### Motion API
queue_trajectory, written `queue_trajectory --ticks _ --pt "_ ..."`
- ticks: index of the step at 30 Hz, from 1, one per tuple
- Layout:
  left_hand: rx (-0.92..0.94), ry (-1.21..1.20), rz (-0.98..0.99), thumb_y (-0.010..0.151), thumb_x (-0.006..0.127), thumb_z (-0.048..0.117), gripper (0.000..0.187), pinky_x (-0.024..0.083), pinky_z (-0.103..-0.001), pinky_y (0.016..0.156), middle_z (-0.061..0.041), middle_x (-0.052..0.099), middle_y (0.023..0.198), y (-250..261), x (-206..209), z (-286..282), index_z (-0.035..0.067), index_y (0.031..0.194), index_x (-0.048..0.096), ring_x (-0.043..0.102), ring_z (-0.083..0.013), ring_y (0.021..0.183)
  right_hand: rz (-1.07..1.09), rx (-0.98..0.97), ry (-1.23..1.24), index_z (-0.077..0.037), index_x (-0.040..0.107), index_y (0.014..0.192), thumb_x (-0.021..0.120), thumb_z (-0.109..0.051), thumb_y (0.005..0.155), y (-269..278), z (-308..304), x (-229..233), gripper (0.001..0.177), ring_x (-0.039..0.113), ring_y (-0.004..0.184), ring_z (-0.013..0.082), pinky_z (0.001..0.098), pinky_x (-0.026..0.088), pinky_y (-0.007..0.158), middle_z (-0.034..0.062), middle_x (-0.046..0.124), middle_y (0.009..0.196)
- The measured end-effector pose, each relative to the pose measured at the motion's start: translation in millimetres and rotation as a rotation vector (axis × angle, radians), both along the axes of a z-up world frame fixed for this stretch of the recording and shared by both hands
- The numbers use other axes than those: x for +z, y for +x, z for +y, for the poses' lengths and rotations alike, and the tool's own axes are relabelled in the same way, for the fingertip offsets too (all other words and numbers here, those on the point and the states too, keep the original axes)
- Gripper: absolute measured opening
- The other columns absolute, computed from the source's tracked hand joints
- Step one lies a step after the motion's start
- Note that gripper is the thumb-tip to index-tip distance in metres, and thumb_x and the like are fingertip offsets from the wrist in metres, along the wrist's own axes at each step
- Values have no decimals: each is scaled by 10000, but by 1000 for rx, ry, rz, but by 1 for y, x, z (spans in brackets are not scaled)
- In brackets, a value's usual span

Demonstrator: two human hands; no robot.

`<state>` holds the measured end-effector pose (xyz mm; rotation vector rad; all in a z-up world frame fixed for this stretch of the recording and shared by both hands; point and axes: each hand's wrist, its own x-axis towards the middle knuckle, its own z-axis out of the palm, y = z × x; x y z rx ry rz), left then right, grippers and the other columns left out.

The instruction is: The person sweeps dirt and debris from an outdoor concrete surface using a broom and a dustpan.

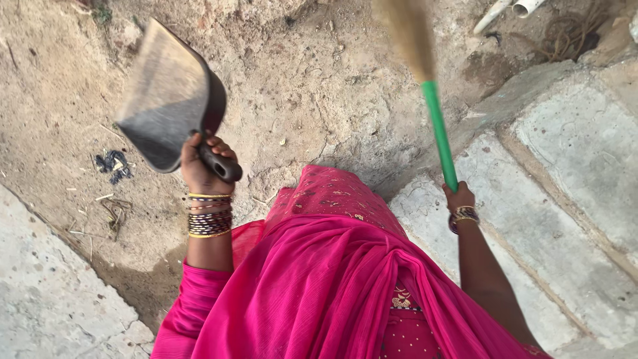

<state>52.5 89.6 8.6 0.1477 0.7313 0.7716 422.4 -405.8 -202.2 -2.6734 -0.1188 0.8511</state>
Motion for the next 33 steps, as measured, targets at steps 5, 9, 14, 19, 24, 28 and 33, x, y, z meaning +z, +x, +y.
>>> queue_trajectory --ticks 5,9,14,19,24,28,33 --pt "2 11 -18 967 659 238 178 506 -286 693 -10 609 838 -3 12 -1 79 1046 639 579 -129 728 21 -266 54 9 662 1104 701 -471 967 22 60 -28 500 713 741 323 468 553 652 192 713 890" --pt "-19 -15 36 950 667 237 203 504 -289 685 -14 603 839 0 16 -17 89 1075 606 569 -131 719 175 -254 72 17 645 1141 649 -380 958 54 98 -44 437 745 785 337 483 585 692 188 735 921" --pt "-14 -43 75 939 671 235 210 500 -289 678 -17 598 831 1 21 -29 112 1081 578 563 -127 709 -116 187 -117 61 617 1148 729 -351 932 56 92 -45 478 690 940 455 538 562 806 293 692 1023" --pt "-7 -55 64 946 674 231 224 504 -291 686 -15 591 833 -12 17 -34 96 1103 588 559 -123 709 -176 324 -88 45 597 1209 711 -367 984 42 41 -29 483 691 956 489 559 556 842 316 709 1005" --pt "19 -71 67 935 678 230 228 502 -287 678 -16 593 831 -20 17 -42 100 1097 584 563 -128 705 -172 205 -152 25 604 1179 710 -412 1005 20 -1 -8 482 693 877 476 562 560 762 308 715 980" --pt "42 -93 94 936 675 220 216 505 -296 671 -21 595 833 -17 16 -52 109 1075 553 570 -141 710 81 -183 -40 20 595 1211 674 -398 991 14 29 -24 479 726 776 318 484 602 659 233 719 1009" --pt "38 -100 93 934 671 220 230 504 -289 651 -21 594 823 -13 16 -61 102 1096 558 566 -140 699 203 7 -181 47 649 1149 755 -200 853 18 81 -47 400 747 799 324 437 619 727 264 736 1018"
